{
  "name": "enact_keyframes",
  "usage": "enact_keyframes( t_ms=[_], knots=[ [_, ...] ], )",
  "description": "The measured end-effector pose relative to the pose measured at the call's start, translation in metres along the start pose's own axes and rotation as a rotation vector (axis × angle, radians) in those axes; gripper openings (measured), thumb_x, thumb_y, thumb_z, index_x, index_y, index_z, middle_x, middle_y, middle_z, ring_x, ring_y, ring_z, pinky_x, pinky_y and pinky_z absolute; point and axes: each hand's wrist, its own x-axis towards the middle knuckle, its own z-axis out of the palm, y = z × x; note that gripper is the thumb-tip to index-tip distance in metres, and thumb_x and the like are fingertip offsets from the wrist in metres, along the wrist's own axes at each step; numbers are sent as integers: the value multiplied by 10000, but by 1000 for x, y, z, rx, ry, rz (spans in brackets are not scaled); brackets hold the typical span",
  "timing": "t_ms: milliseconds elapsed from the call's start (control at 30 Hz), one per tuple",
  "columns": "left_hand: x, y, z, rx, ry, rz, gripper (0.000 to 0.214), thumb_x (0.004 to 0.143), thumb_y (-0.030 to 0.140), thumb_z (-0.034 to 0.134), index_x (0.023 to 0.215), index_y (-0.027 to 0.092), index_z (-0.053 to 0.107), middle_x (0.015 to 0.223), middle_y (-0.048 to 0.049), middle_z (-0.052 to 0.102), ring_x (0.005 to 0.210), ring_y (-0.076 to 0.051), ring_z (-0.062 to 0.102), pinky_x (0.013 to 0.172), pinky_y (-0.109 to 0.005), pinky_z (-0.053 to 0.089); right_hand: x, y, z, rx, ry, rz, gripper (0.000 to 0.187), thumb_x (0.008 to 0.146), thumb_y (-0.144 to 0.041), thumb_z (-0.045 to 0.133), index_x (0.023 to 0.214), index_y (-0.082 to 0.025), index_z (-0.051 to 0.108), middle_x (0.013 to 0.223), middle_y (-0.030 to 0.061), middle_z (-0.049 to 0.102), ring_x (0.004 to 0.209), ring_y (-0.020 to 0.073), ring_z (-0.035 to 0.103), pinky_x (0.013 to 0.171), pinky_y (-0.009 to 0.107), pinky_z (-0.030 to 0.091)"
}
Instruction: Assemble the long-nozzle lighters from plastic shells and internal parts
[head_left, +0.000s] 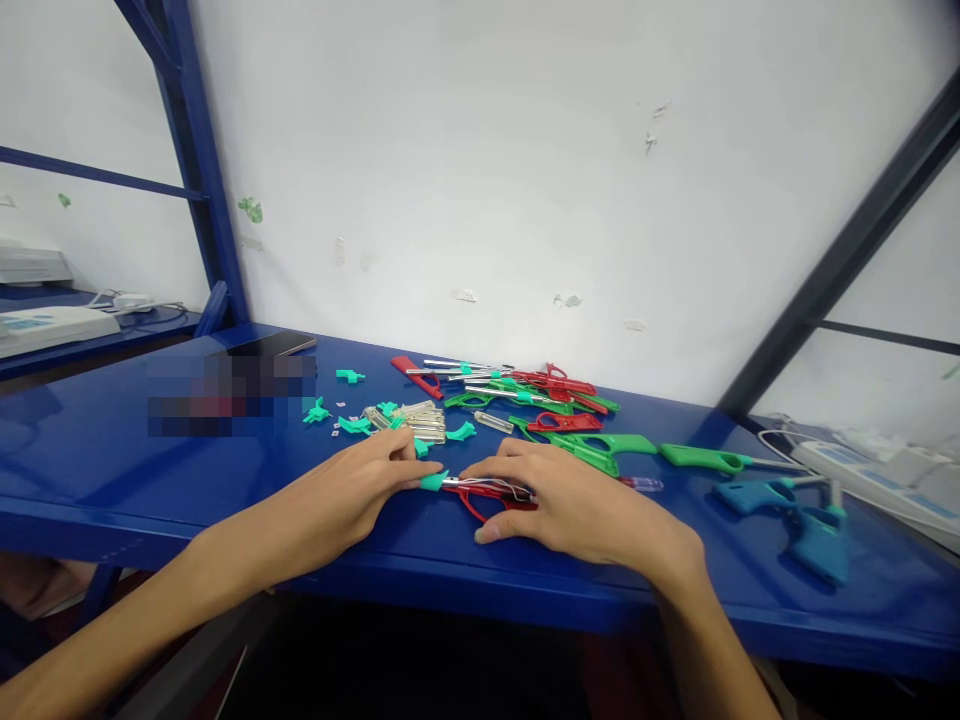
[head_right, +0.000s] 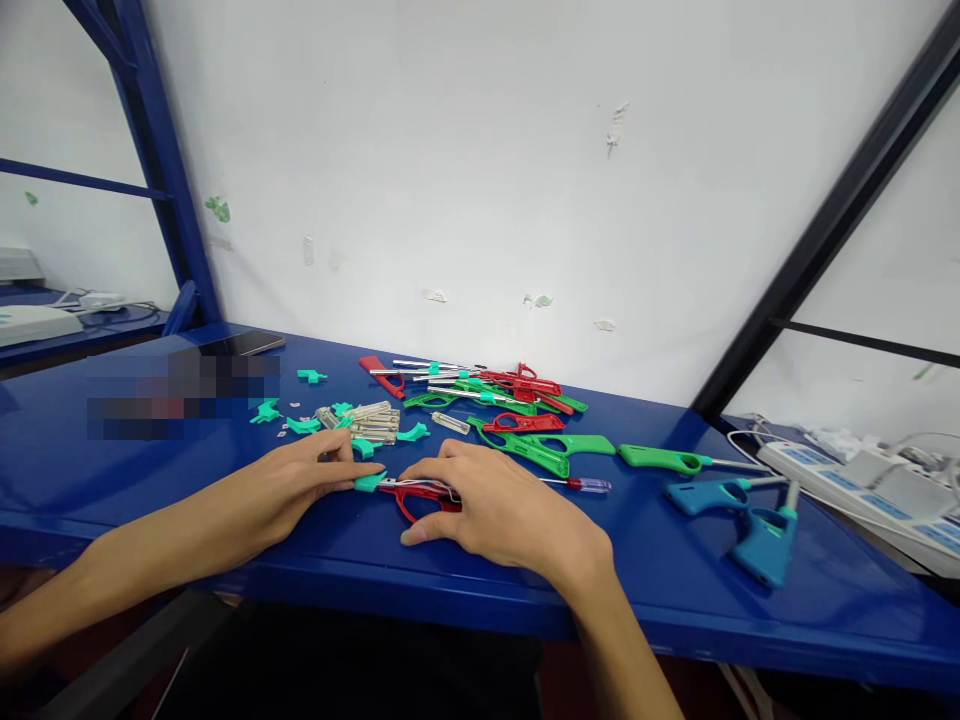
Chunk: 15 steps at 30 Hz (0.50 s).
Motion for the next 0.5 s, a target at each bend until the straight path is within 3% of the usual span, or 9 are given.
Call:
enact_keyframes(
  t_ms=[133, 367, 500],
  knots=[
    [4, -3, 3, -27, 7, -21, 474, 1055, 83, 447, 1340, 361, 704, 1266, -31, 663, 1152, -206, 659, 993, -315, 529, -1, 1, 1, -11, -3, -16, 551, 961, -603, 697, 1469, -412, 605, 1055, 9, 641, 1007, 232, 640, 880, 350, 489],
    [6, -4, 4, -35, 50, -5, 368, 1085, 148, 469, 1248, 321, 750, 1242, -21, 698, 1127, -203, 669, 1021, -320, 507, 0, 1, 1, 2, 5, -28, 510, 957, -584, 710, 1434, -413, 644, 1004, -7, 620, 945, 207, 639, 837, 321, 480],
    [6, 3, 2, -75, 23, -101, 264, 1108, 361, 513, 1259, 328, 728, 1271, -21, 676, 1166, -226, 649, 1034, -349, 485, 1, 2, 1, 6, -4, -27, 507, 950, -575, 726, 1427, -421, 650, 1005, -11, 623, 928, 199, 640, 821, 308, 475]
  ],
)
